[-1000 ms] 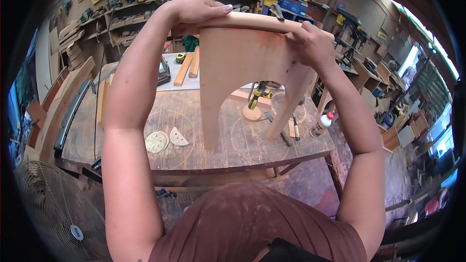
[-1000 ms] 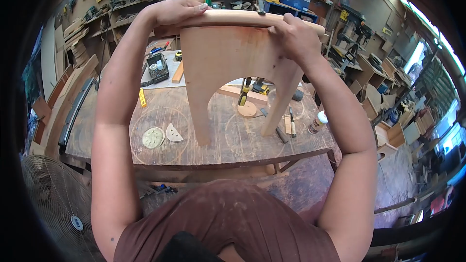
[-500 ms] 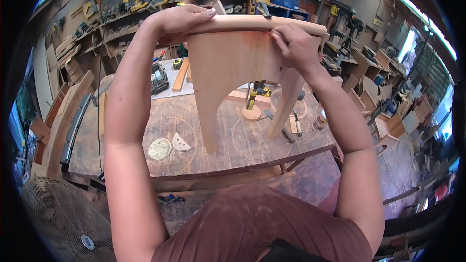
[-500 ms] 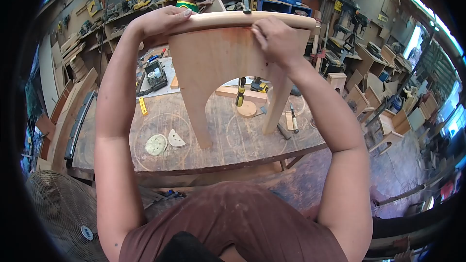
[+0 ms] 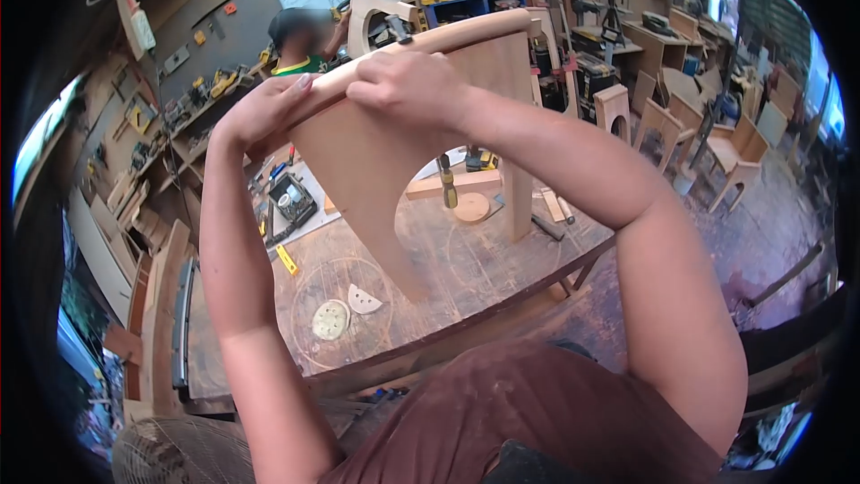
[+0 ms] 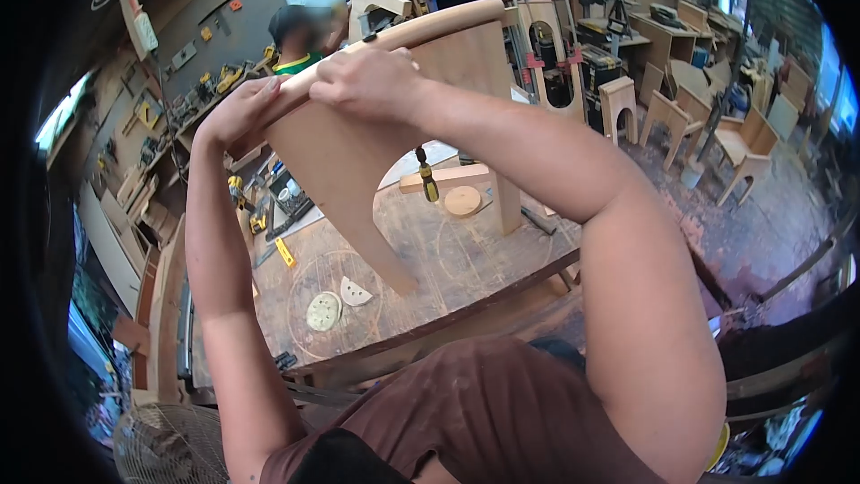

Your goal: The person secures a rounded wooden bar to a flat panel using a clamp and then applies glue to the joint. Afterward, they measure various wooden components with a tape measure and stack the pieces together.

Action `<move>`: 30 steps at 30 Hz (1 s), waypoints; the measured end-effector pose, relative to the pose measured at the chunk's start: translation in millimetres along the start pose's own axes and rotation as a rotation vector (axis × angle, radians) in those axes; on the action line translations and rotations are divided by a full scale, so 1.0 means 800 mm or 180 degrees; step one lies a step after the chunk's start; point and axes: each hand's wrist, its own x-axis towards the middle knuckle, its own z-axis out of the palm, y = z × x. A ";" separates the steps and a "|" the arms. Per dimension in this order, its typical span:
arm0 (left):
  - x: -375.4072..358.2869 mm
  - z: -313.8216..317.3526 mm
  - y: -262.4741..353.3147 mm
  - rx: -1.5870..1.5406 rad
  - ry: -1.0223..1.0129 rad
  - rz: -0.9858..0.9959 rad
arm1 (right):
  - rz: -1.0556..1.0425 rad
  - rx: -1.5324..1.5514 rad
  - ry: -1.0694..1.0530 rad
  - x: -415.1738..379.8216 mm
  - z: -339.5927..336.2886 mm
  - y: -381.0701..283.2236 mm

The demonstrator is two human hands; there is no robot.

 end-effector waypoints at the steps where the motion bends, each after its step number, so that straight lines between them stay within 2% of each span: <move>1: 0.000 -0.001 -0.002 0.0041 0.0028 -0.0083 | 0.0188 -0.0031 -0.0182 -0.012 -0.008 0.009; 4: -0.005 0.004 0.008 0.0065 0.0050 -0.0268 | 0.0422 -0.0089 -0.0388 -0.045 -0.020 0.035; 8: -0.005 0.006 0.000 0.0050 0.0060 -0.0052 | 0.0453 -0.0087 -0.0658 -0.075 -0.037 0.066; 11: -0.002 0.003 -0.003 0.0063 0.0058 0.0098 | 0.0216 -0.0442 -0.0507 -0.097 -0.054 0.092; 13: -0.002 0.004 -0.003 0.0127 0.0083 0.0160 | 0.0194 -0.0682 -0.0695 -0.110 -0.064 0.106; 16: -0.002 0.003 0.000 0.0083 0.0075 0.0190 | 0.0169 -0.0619 -0.0715 -0.108 -0.065 0.104; 18: 0.001 0.000 -0.006 0.0077 -0.0006 -0.0022 | 0.0209 -0.0509 -0.0591 -0.096 -0.050 0.086; 22: -0.002 0.007 0.000 -0.0157 0.0061 -0.0086 | -0.0100 -0.0014 0.0260 -0.024 -0.005 0.017; 24: -0.004 0.012 0.002 -0.0335 0.0065 0.0329 | -0.0194 0.0112 0.0041 0.015 0.018 -0.018; 25: -0.005 0.010 -0.003 -0.0333 0.0093 0.0293 | -0.0215 0.0147 0.0062 0.028 0.022 -0.029; 27: -0.003 0.002 -0.007 -0.0870 -0.0174 -0.0301 | -0.0606 0.0048 0.0010 0.051 0.025 -0.043; 28: -0.004 0.000 -0.011 -0.0884 -0.0117 -0.0335 | -0.0653 0.0089 0.0033 0.051 0.030 -0.042; 30: -0.008 0.003 0.001 -0.0045 0.0164 0.0039 | -0.0379 0.0221 0.0240 0.038 0.028 -0.032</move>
